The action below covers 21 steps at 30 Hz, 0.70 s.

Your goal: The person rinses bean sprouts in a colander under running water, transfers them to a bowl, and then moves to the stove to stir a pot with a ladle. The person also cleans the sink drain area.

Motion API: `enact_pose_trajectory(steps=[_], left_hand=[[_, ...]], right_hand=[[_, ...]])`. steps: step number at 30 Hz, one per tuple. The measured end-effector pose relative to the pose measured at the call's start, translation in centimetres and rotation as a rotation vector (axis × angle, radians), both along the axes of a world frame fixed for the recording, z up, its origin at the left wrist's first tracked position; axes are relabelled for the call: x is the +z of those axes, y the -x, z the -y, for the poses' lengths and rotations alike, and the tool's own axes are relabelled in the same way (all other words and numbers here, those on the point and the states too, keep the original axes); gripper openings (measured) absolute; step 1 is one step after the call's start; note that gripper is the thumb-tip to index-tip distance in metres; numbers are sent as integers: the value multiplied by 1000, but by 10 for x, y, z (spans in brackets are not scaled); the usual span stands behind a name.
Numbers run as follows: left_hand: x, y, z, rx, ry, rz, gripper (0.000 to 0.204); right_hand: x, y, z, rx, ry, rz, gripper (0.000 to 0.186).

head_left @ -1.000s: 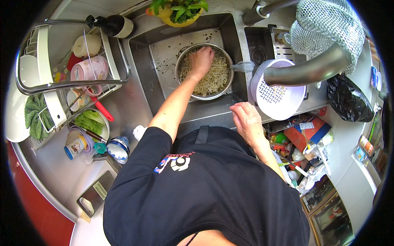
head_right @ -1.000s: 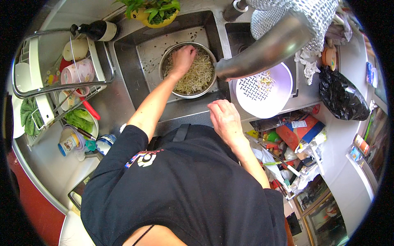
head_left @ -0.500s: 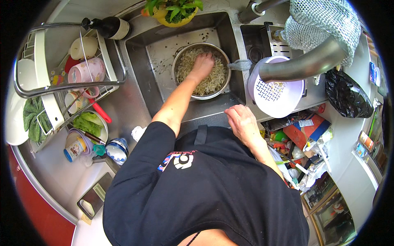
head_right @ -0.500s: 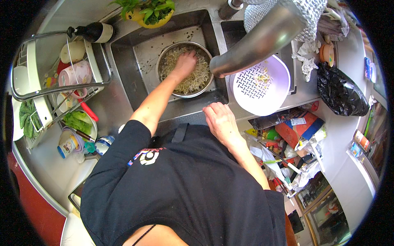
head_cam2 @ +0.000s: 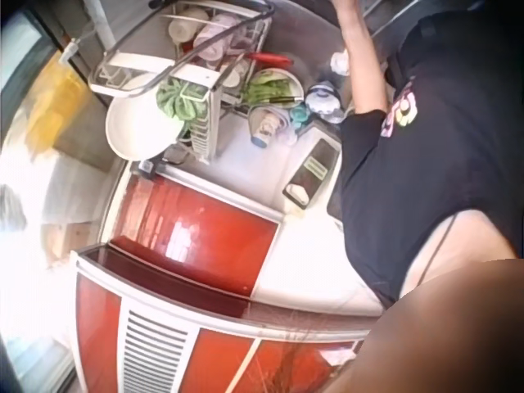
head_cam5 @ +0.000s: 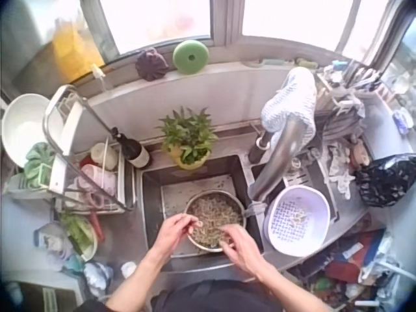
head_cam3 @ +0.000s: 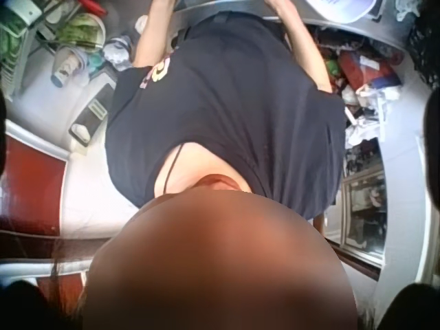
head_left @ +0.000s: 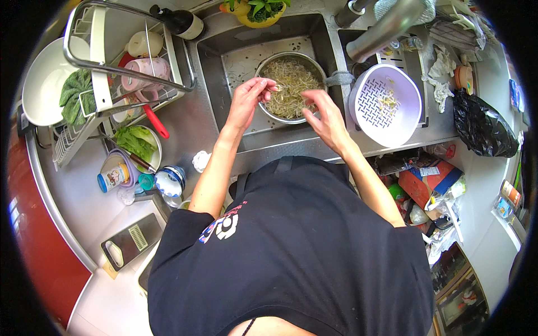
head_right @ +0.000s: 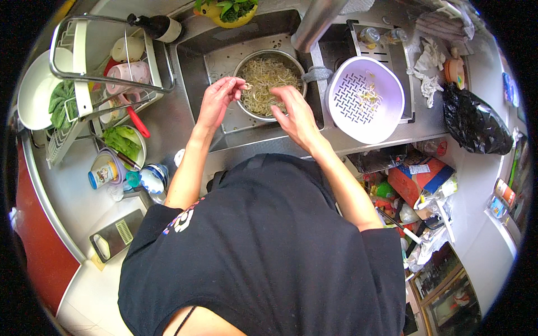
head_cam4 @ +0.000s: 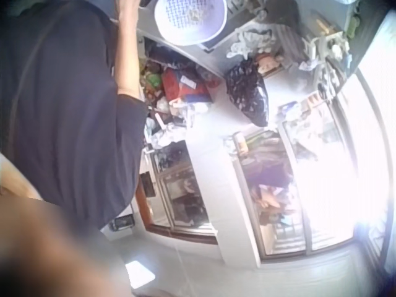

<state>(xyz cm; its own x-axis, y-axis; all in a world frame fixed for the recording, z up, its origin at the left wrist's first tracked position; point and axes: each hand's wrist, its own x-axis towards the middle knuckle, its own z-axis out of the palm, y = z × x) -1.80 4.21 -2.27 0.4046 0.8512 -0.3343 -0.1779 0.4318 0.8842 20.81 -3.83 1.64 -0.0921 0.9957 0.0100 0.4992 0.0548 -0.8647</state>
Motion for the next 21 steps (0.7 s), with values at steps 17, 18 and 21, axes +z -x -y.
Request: enact_pose_trajectory(steps=[17,18,21], left_hand=[[42,-15,67,44,-135,-98,17],[42,-18,67,66,-155,-204,11],[44,-23,65,62,-638,-579,15]], right_hand=[[-18,23,-4,10,392,-650,15],[-21,23,-4,15,382,-611,16],[-26,24,-3,-17,390,-590,16]])
